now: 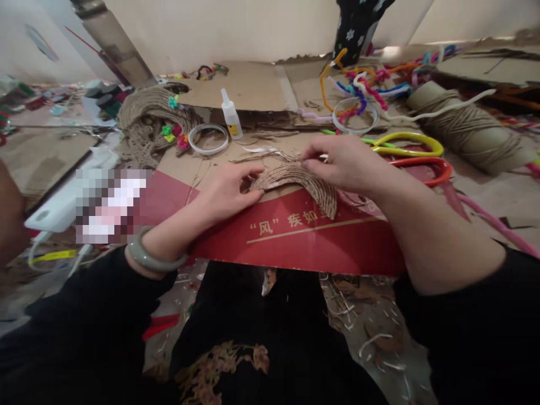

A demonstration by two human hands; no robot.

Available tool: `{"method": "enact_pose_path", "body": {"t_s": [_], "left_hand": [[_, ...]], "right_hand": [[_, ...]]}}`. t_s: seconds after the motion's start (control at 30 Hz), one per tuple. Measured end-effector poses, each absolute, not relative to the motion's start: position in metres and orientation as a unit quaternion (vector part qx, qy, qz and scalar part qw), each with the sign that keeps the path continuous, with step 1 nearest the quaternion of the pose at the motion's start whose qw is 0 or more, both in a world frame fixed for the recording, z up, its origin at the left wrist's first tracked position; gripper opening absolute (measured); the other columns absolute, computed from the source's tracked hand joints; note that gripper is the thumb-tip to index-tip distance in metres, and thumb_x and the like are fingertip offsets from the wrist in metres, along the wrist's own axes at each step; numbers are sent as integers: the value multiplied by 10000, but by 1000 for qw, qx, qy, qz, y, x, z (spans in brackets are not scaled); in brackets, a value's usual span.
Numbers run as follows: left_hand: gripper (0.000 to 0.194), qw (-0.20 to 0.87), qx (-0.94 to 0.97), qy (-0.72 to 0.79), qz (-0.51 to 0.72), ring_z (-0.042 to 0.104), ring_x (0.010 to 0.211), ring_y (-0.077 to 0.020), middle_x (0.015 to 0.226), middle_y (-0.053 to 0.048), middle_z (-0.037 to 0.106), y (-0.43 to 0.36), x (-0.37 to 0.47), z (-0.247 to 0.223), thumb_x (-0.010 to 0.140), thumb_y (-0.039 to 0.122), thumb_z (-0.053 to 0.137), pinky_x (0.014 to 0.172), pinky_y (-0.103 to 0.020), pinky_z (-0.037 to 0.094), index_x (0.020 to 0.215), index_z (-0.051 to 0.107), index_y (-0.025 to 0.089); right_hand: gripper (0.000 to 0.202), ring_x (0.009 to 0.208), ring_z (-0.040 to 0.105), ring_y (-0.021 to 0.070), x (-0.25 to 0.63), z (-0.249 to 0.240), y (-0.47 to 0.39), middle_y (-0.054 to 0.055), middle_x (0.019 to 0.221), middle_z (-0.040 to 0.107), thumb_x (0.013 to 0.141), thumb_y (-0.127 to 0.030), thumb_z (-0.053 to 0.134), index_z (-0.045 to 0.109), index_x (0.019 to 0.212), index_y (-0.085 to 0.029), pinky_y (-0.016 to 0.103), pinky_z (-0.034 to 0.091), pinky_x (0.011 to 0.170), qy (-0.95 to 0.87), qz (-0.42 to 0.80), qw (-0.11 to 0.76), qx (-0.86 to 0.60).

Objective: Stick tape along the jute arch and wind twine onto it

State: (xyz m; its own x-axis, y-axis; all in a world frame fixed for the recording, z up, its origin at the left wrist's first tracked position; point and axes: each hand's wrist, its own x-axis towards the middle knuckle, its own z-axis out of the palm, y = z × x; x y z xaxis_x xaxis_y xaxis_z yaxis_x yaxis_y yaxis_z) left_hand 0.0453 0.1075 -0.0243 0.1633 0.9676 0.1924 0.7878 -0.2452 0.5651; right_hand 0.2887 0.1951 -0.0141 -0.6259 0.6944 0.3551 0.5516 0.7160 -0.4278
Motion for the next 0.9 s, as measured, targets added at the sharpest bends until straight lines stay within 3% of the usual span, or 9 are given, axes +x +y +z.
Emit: {"method": "enact_pose_path", "body": {"t_s": [0.1,0.2,0.33,0.47,0.53,0.6,0.7,0.9], "left_hand": [[377,116,757,594,246,671,864,-199,1012,-63,756,88,44,-26,782,258,656,852,-352,550,1150,717,206],[330,67,760,596,250,683,909,-233,998,-66,759,55,38,-31,824,261,643,881,-394,554,1145,706,220],[275,3,746,606,275,692,983,-253,1078,-68,761,17,32,-39,872,272,634,917,-416,549,1140,683,240],[324,12,764,576,291,695,1027,-264,1134,-83,754,5,22,-41,866,335,697,939,-428,554,1174,662,238],[276,29,778,544,312,692,1065,-252,1164,-84,747,7,15,-40,892,306,673,959,-414,556,1159,670,239],[190,41,791,513,330,693,1085,-231,1151,-67,756,12,8,-38,929,240,612,981,-406,554,1101,693,241],[151,47,803,487,340,692,1111,-226,1107,-54,775,19,2,-37,938,202,593,1024,-427,543,1027,713,222],[209,40,809,475,344,674,1171,-252,1130,-64,773,24,3,-40,864,246,730,1060,-447,535,1067,698,213]], "right_hand": [[124,707,634,195,278,-15,181,34,778,733,831,-223,605,727,848,-237,313,393,601,-913,100,168,-359],[142,733,645,204,269,-11,166,41,828,748,863,-237,581,722,885,-239,318,400,620,-926,101,150,-333],[164,759,659,209,269,-9,160,40,868,757,866,-220,575,721,936,-245,329,437,660,-908,130,187,-351],[305,680,648,185,291,-10,155,20,773,737,861,-190,549,706,1122,-210,323,477,659,-875,130,258,-387],[294,667,656,167,306,-12,145,25,766,739,866,-167,507,726,1062,-178,309,510,670,-874,115,279,-380],[285,767,710,178,317,-16,130,51,864,774,876,-155,478,745,973,-164,310,551,714,-884,94,277,-364],[294,973,735,229,325,-26,110,80,1047,784,935,-230,491,732,1093,-171,370,587,834,-897,58,251,-358],[415,1293,602,317,328,-45,96,100,1244,727,930,-466,595,654,1256,-216,502,517,1058,-913,39,249,-322]]}}
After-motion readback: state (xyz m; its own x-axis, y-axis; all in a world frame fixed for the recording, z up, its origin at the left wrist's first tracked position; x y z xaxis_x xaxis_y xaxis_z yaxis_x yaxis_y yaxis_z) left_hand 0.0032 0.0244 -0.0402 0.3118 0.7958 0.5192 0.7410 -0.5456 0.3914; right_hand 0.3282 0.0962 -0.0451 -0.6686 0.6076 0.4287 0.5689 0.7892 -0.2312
